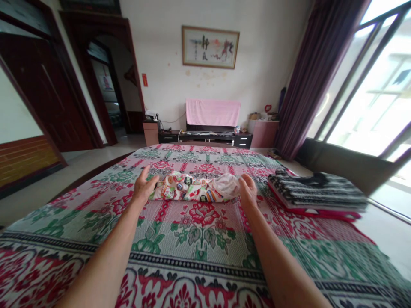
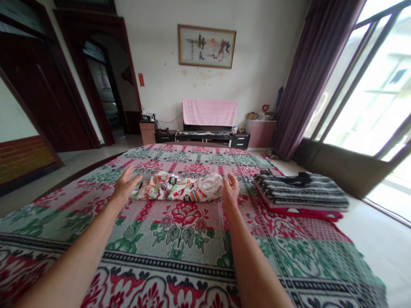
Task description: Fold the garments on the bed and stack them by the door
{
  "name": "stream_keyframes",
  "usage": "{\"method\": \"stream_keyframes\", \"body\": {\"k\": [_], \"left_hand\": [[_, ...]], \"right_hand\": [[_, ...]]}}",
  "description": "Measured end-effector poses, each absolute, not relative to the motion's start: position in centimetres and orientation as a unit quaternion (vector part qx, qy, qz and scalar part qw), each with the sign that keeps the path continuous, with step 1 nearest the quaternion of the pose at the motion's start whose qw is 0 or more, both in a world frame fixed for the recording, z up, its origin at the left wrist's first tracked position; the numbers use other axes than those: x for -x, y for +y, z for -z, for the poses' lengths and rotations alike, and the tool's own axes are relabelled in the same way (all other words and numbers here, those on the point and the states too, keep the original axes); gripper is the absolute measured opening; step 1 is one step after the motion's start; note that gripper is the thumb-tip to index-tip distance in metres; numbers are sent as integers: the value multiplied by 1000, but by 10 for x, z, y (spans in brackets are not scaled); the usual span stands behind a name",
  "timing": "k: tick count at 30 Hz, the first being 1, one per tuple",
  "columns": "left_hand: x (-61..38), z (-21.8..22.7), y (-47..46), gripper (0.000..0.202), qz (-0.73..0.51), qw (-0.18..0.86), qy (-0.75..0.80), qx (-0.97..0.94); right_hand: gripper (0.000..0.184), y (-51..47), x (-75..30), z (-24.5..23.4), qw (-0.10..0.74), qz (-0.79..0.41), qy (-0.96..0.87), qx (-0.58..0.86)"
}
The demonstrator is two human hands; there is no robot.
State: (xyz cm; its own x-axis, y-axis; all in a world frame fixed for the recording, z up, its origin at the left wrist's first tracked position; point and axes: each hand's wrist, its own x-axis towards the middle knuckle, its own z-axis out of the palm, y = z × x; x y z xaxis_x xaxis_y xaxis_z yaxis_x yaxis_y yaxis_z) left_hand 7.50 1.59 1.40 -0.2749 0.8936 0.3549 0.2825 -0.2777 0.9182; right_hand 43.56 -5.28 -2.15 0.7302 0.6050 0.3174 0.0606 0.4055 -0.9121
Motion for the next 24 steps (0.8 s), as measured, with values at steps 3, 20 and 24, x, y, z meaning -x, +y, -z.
{"method": "stream_keyframes", "body": {"k": [3,20,24], "left_hand": [[-74,-5,17,41,-495,133,574,-638],[-56,3,13,28,-302,142,639,-694],[-68,-18,11,36,-540,264,565,-565]], "right_hand": [[34,-58,-430,24,703,-41,-413,577],[21,-69,-412,28,469,37,-651,595],[25,-74,-410,8,547,41,-574,608]]}}
